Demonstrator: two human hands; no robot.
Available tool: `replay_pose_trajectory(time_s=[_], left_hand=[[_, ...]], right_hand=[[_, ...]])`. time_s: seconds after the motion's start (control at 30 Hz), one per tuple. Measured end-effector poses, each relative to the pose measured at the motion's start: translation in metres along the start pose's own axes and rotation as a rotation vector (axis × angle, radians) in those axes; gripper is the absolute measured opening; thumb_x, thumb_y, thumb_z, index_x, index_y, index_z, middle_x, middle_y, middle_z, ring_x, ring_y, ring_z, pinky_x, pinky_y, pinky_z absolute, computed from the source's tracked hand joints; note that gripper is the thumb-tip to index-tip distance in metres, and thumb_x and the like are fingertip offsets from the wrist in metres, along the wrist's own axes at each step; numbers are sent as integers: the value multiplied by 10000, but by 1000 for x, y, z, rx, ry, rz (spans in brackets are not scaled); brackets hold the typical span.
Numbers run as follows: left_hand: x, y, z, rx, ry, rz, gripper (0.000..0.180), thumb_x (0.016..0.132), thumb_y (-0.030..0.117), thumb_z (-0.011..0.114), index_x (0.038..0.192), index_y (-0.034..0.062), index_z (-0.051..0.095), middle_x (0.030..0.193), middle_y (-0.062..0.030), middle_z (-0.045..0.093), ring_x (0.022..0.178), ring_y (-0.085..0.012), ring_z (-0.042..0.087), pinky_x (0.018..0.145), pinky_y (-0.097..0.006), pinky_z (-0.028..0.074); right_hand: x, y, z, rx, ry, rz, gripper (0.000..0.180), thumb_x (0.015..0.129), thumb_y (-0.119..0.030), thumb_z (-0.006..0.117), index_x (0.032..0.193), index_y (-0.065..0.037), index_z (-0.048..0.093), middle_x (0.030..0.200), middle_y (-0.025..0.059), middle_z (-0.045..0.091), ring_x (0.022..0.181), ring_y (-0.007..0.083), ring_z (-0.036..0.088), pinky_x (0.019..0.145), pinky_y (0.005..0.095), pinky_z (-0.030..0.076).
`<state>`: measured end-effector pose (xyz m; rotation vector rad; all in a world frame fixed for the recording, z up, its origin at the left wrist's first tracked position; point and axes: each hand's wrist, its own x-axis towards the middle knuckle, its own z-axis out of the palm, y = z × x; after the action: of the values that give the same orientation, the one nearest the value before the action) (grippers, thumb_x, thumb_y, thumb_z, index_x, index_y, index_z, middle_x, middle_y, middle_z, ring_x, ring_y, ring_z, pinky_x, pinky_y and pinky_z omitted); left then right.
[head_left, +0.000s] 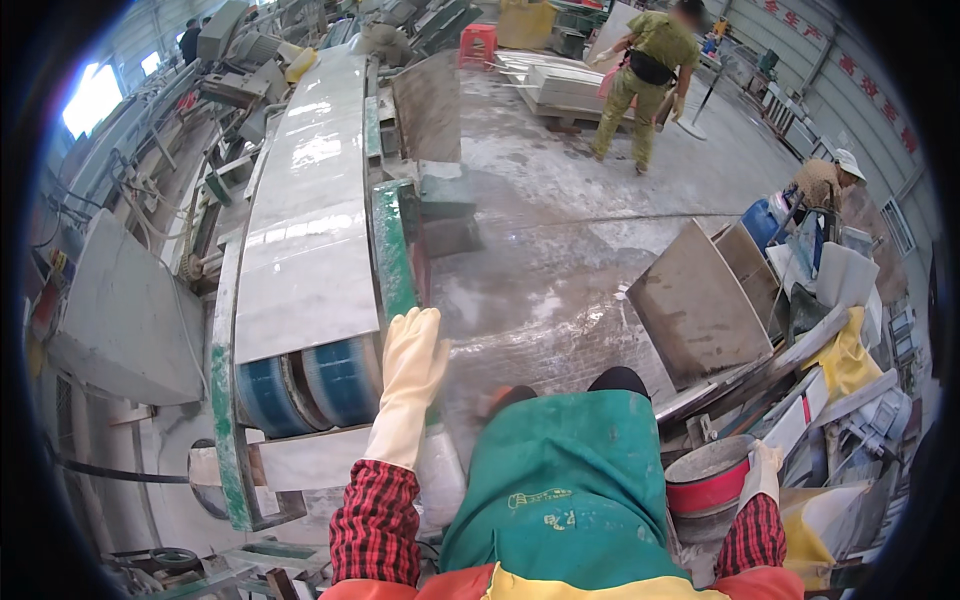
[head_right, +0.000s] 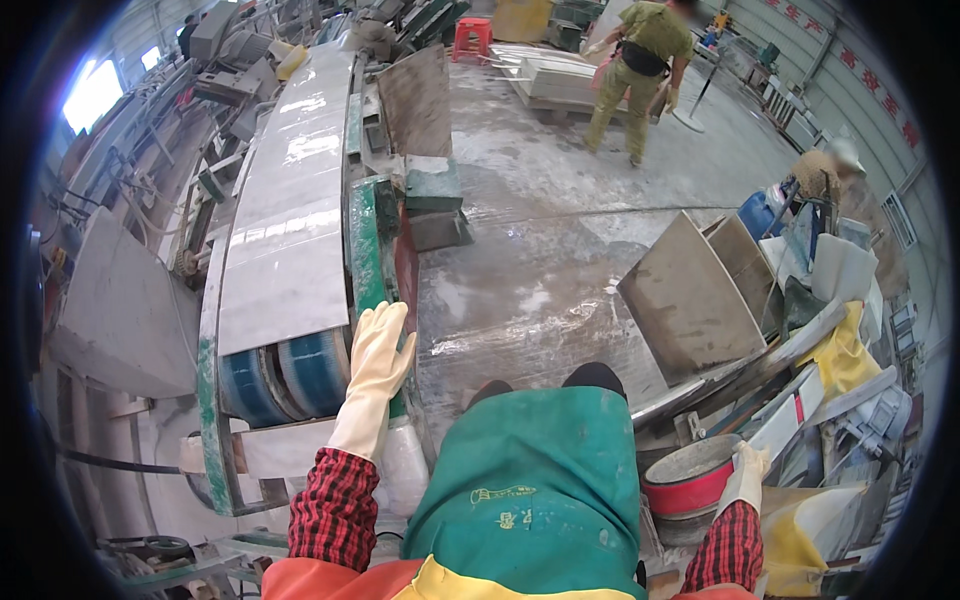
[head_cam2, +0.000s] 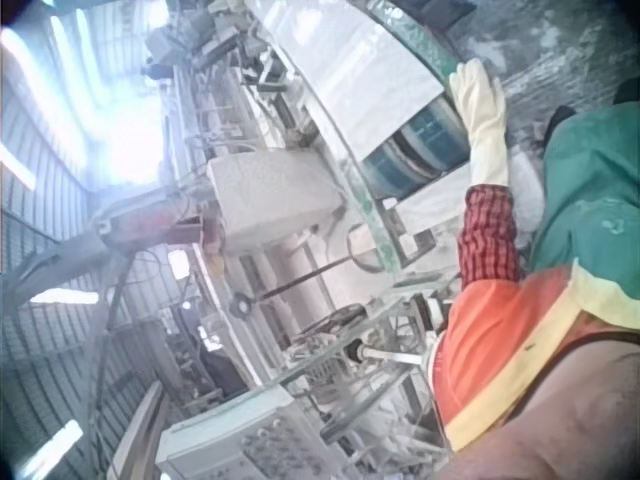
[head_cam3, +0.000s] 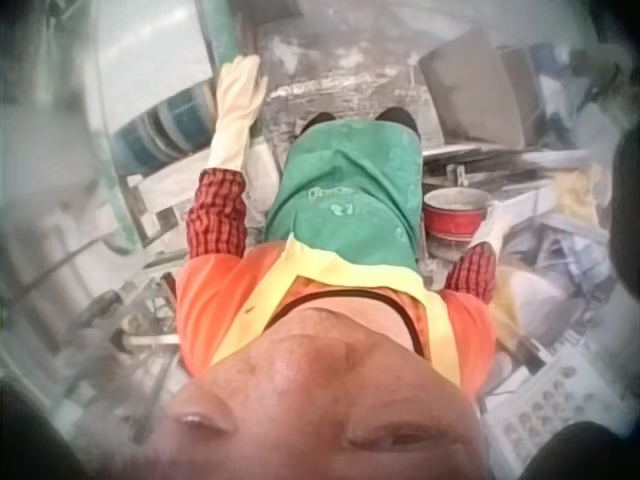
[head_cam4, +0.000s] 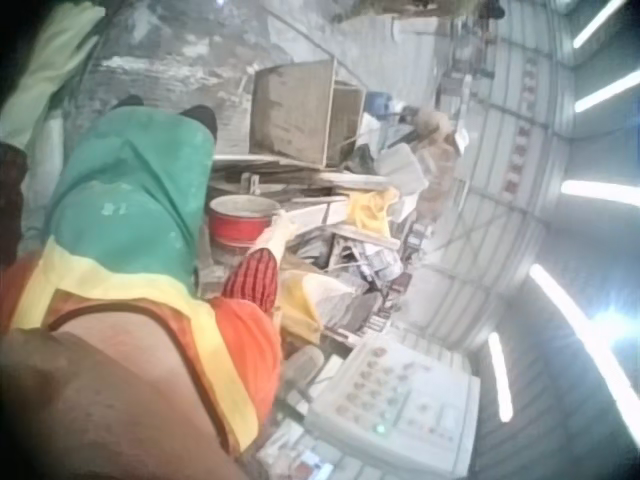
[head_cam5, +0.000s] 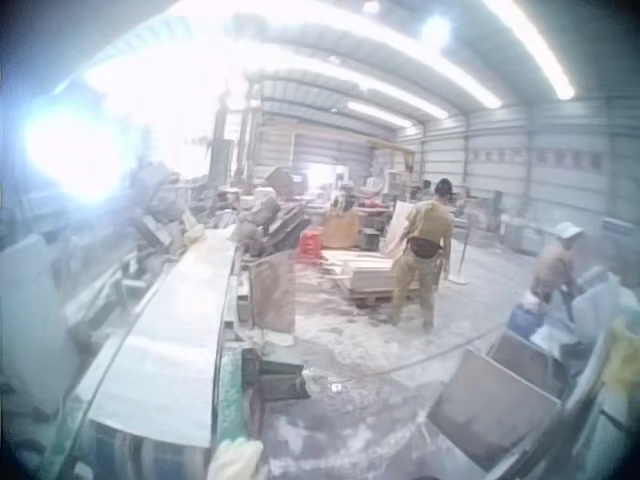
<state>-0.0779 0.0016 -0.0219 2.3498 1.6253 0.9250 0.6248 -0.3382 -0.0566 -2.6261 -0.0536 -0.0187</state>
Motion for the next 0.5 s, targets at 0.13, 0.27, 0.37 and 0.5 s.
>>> replay_pose_trajectory(time_s=[0.13,0.27,0.37,0.5], left_hand=[[1,3,-4,9,-23,-20,421,785,117,694,1172,17,562,1182,-199,609,1174,-387,519,1033,-447,383],[-5,-1,-9,45,-9,-23,406,774,109,694,1145,12,561,1140,-203,618,1136,-398,526,1001,-449,399],[-1,3,-3,28,-6,9,404,776,109,694,1147,15,563,1151,-205,616,1148,-397,522,1007,-451,397],[-3,2,-4,48,-3,-8,404,801,125,681,1172,19,562,1174,-206,613,1169,-399,516,1030,-455,383]], right_hand=[[12,-3,-26,444,-196,99,691,550,-248,738,1192,-77,548,1093,147,591,965,298,580,825,452,469],[-108,-122,-92,750,-216,320,519,584,-332,740,1033,-130,579,961,97,547,751,262,523,621,443,431],[-75,-124,-94,817,-133,463,576,600,-352,752,1120,-177,576,1098,81,524,867,292,516,708,476,413],[-82,-168,-54,939,-401,179,734,597,-323,767,1287,-218,542,1393,55,434,1124,370,470,902,516,384]])
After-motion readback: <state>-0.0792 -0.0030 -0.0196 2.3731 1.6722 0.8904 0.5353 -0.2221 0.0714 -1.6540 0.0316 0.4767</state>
